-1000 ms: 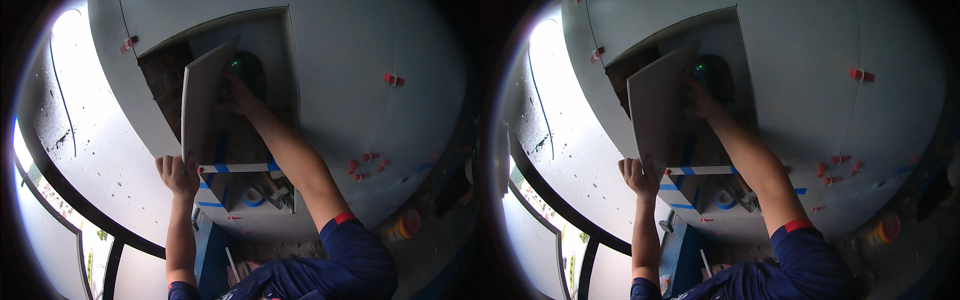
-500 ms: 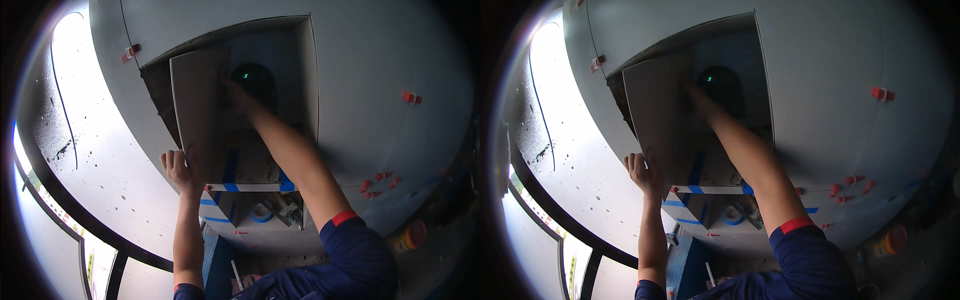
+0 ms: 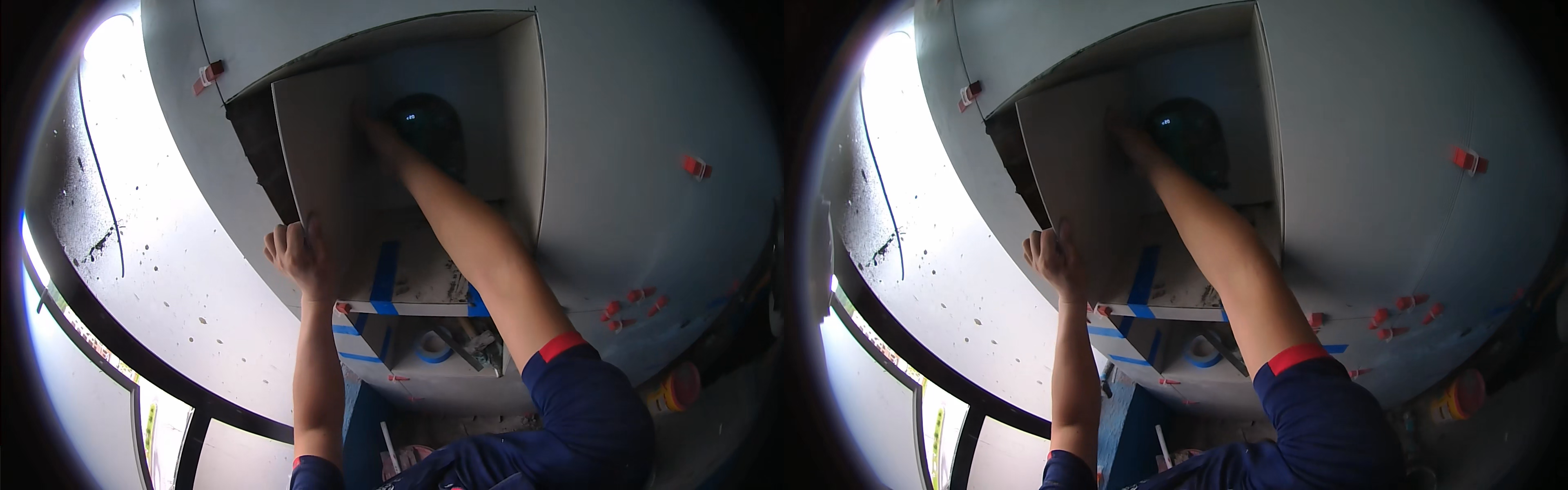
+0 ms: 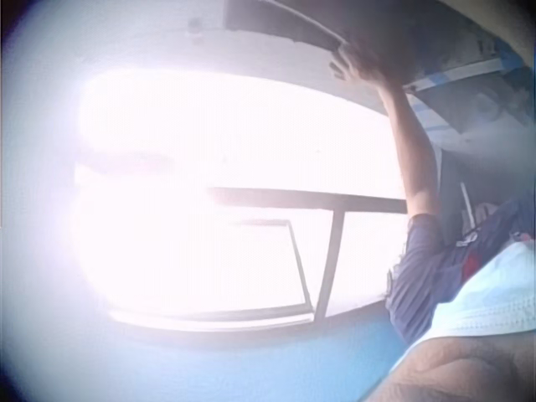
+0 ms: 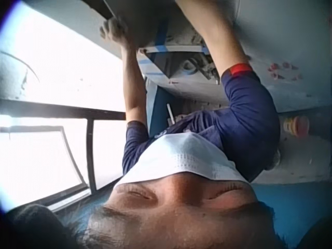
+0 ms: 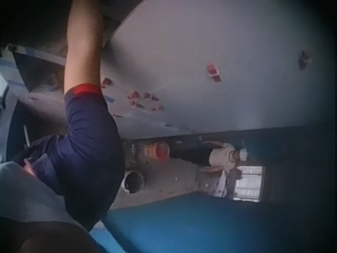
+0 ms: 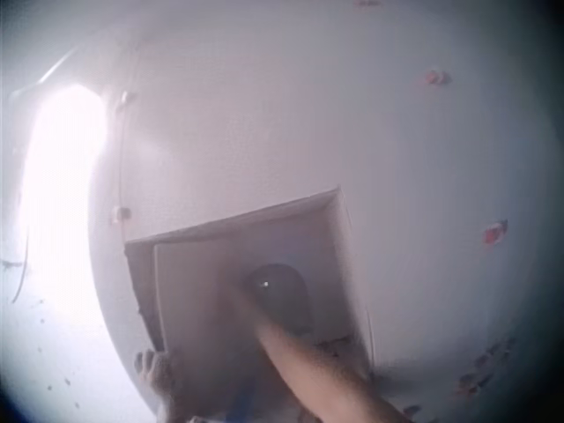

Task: The person cuts a ceramic tile with an angle grinder, then carries it to a wall niche. They apply adhesive to the tile back with a notched trowel, press the tile into the niche, and tap it with a rubber mallet to secure it.

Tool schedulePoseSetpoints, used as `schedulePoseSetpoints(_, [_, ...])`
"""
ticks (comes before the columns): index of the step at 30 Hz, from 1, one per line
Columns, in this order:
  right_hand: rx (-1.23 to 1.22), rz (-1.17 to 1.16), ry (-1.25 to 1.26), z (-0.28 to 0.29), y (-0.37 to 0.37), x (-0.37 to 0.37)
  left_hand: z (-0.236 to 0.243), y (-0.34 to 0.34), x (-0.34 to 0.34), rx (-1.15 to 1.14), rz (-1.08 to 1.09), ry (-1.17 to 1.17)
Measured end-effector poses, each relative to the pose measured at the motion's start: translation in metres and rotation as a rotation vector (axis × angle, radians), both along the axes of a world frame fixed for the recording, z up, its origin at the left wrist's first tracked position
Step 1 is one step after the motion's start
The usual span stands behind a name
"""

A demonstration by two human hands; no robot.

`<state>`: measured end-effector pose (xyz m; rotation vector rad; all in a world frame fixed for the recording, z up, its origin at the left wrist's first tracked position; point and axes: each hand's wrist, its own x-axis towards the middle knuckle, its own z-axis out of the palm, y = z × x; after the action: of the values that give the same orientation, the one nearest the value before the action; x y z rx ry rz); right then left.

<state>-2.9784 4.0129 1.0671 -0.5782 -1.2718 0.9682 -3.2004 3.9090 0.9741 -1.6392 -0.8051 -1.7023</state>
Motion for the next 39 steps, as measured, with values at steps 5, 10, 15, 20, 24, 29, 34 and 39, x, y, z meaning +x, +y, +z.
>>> schedulePoseSetpoints(5, [0.107,-0.089,-0.052,0.003,0.032,0.007,0.001,0.009,0.009,0.020,0.084,-0.043])
schedulePoseSetpoints(10, [0.133,-0.004,-0.071,-0.003,0.076,0.016,0.001,0.016,0.014,0.038,0.098,-0.068])
schedulePoseSetpoints(15, [0.105,-0.088,-0.153,-0.002,0.087,-0.009,-0.001,0.020,0.001,0.008,0.118,-0.084])
schedulePoseSetpoints(20, [0.121,-0.235,-0.208,0.006,0.105,-0.005,0.001,0.028,0.012,0.024,0.148,-0.113])
schedulePoseSetpoints(24, [0.082,-0.307,-0.285,0.004,0.105,-0.003,0.002,0.027,0.015,0.048,0.191,-0.139])
schedulePoseSetpoints(29, [0.186,-0.303,-0.423,0.018,0.088,-0.009,0.002,0.037,0.011,0.106,0.279,-0.185])
schedulePoseSetpoints(34, [0.124,-0.508,-0.462,0.020,0.069,-0.017,0.002,0.039,0.010,0.134,0.297,-0.125])
schedulePoseSetpoints(39, [0.023,-0.498,-0.562,0.023,0.035,-0.040,0.001,0.038,-0.004,0.145,0.340,-0.087])
